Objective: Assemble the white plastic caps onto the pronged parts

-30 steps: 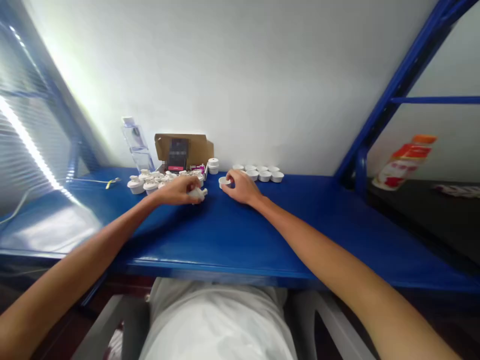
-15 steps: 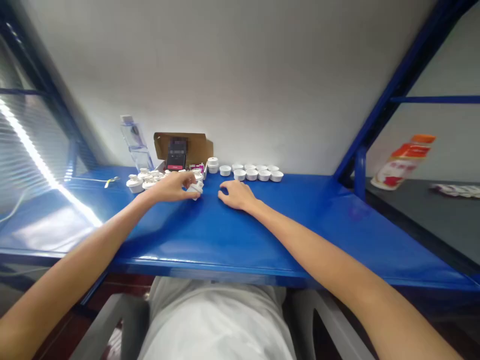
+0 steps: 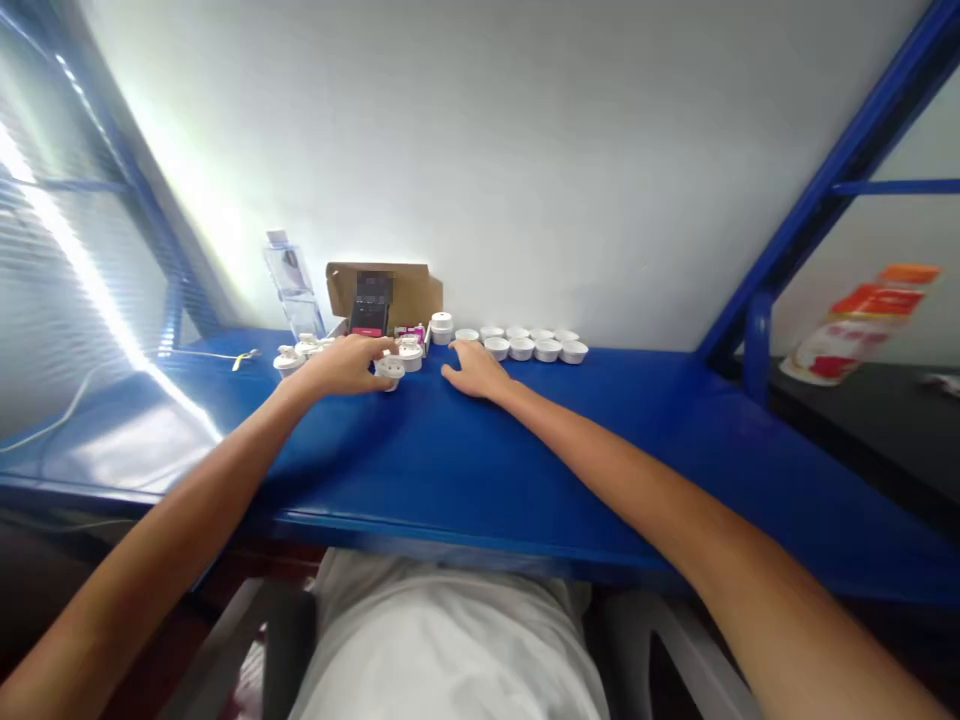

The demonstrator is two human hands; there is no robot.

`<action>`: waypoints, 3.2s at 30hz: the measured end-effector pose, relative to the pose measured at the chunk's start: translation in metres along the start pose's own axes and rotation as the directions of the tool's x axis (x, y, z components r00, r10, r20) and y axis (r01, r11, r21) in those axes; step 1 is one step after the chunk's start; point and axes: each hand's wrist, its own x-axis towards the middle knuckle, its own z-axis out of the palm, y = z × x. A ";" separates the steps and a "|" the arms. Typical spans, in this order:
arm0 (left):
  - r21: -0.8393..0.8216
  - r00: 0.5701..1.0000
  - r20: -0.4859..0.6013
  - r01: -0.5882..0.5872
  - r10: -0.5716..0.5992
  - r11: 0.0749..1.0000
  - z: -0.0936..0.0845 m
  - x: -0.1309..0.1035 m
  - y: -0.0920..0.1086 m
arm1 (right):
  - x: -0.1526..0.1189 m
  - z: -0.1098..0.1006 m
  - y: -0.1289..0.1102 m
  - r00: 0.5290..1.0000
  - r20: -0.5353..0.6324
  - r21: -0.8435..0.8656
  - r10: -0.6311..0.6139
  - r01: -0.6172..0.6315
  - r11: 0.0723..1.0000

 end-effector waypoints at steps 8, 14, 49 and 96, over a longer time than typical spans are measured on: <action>0.091 0.997 -0.071 0.048 -0.042 0.995 0.003 0.001 -0.010 | 0.024 0.008 -0.002 0.998 0.013 -0.019 0.055 -0.054 0.998; 0.036 0.992 -0.077 0.099 -0.096 0.994 0.006 0.001 -0.014 | 0.050 -0.001 -0.016 0.998 -0.043 -0.096 -0.043 0.039 0.995; -0.071 0.855 -0.340 -0.438 0.391 0.896 0.033 0.005 0.046 | -0.034 -0.038 -0.050 0.860 0.455 0.827 0.229 -0.504 0.250; -0.999 0.998 0.002 0.004 -0.071 0.033 0.007 0.010 0.029 | -0.040 -0.030 -0.024 0.998 -0.040 -0.201 -0.051 0.042 0.979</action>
